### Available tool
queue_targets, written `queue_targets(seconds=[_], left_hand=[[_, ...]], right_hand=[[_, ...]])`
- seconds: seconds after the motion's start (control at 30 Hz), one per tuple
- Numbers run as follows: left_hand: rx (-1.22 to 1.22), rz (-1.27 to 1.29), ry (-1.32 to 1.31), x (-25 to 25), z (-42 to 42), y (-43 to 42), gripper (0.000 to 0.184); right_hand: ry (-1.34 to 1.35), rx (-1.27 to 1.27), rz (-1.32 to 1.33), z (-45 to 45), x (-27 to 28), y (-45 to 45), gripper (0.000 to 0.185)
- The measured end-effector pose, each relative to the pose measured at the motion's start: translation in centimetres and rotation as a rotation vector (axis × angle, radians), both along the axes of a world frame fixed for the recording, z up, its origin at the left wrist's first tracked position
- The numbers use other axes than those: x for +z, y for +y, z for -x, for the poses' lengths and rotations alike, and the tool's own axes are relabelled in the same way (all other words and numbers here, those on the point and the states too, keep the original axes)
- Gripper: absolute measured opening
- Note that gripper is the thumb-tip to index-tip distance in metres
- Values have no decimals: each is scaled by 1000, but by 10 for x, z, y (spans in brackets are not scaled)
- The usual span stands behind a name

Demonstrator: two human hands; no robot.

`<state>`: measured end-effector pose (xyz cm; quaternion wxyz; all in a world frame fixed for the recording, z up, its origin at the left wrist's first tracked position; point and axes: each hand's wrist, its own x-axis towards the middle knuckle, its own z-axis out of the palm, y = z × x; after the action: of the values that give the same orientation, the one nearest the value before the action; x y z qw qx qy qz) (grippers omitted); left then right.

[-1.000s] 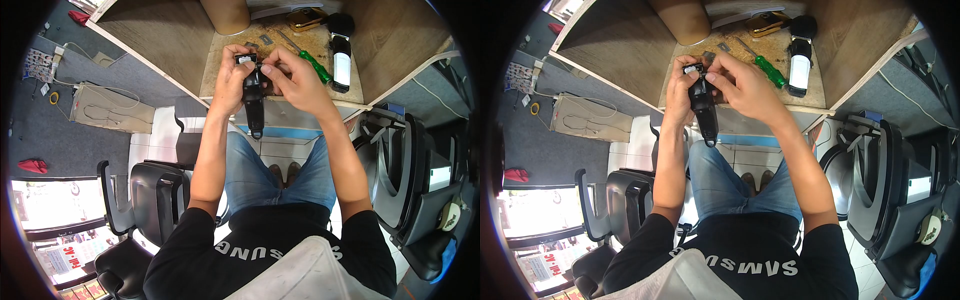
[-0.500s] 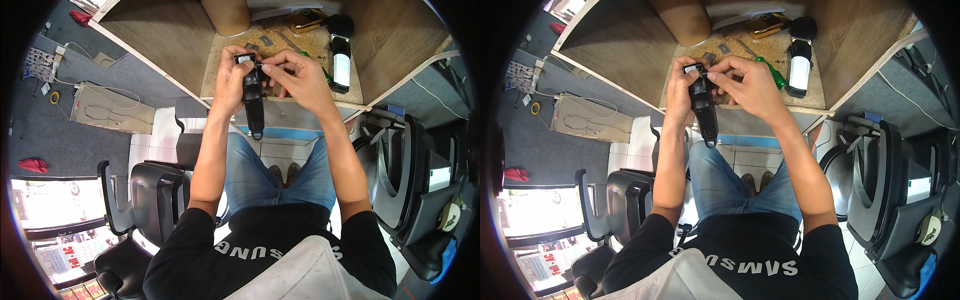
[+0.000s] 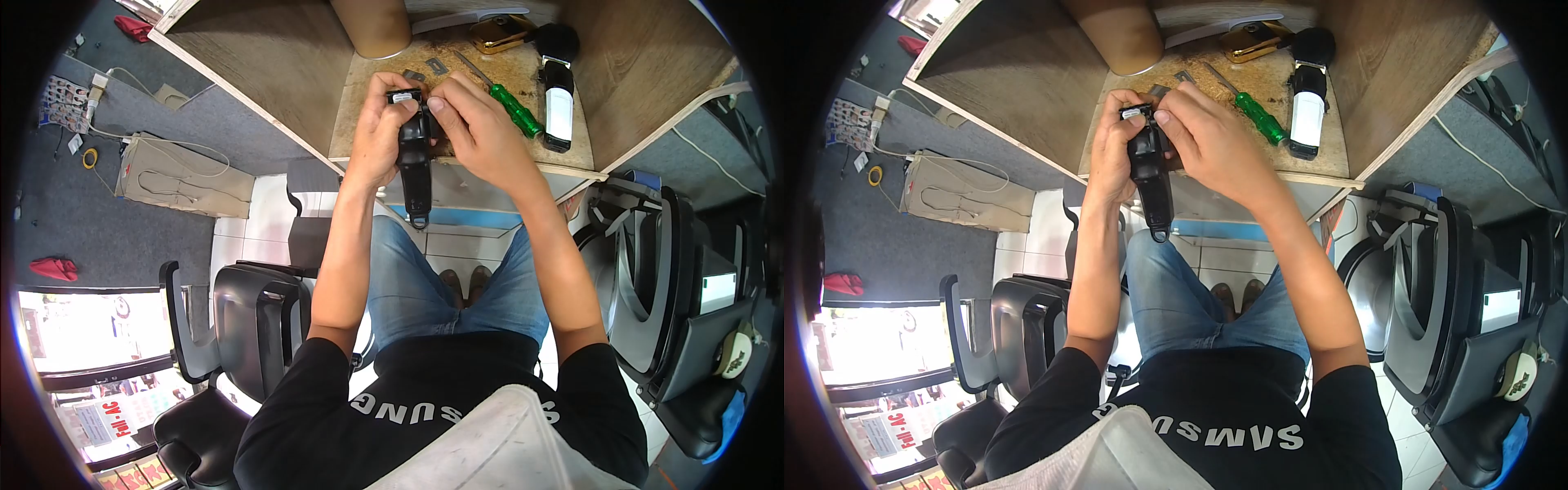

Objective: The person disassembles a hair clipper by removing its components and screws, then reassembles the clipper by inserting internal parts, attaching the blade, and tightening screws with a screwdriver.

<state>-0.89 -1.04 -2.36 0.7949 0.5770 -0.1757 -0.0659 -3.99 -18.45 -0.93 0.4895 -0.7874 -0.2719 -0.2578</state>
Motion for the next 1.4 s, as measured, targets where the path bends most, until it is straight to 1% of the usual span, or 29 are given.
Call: queue_targets(seconds=[0.1,0.2,0.3,0.4,0.5,0.6,0.67,0.7,0.8,0.87,0.9,0.93,1.03,1.07,1.17,1.27,1.37,1.4], left_hand=[[-33,-7,10,3,1,0,21],[-34,29,12,8,4,-5,19],[-28,13,-10,2,1,-4,18],[-40,2,-15,2,0,-2,18],[-55,18,-12,4,2,-3,18],[-89,6,-39,3,1,0,20],[-113,7,-30,0,-2,3,21],[-133,58,-3,-1,-3,2,21],[-201,220,86,0,-4,2,20],[-259,339,153,4,-5,4,20],[-260,343,166,4,-6,5,20],[-261,349,179,4,-7,7,20],[-259,348,187,2,-7,7,19],[-261,344,182,2,-7,5,19],[-239,317,164,1,-8,4,19],[-229,326,168,1,-8,5,19],[-259,348,178,0,-9,6,19],[-249,322,174,2,-9,6,20]], right_hand=[[-6,-5,4,0,-1,1,22],[100,-40,26,3,2,0,25],[83,-62,30,0,-1,0,30],[155,-24,-59,-1,0,1,35],[147,-49,-87,-4,-2,1,37],[295,-37,-73,-2,0,-2,34],[288,-31,-87,-3,-2,-2,34],[285,-28,-95,-3,-2,-2,34],[62,-201,-233,3,0,3,30],[-84,-399,-162,12,4,-3,24],[-158,-496,-125,15,7,-9,21],[-183,-564,3,15,10,-19,19],[-202,-708,501,19,12,-46,21],[-115,-677,564,18,7,-53,21],[-116,-661,719,14,1,-63,20],[-84,-676,767,7,-5,-63,17],[-163,-702,632,13,4,-59,18],[-150,-665,498,18,8,-58,17]])
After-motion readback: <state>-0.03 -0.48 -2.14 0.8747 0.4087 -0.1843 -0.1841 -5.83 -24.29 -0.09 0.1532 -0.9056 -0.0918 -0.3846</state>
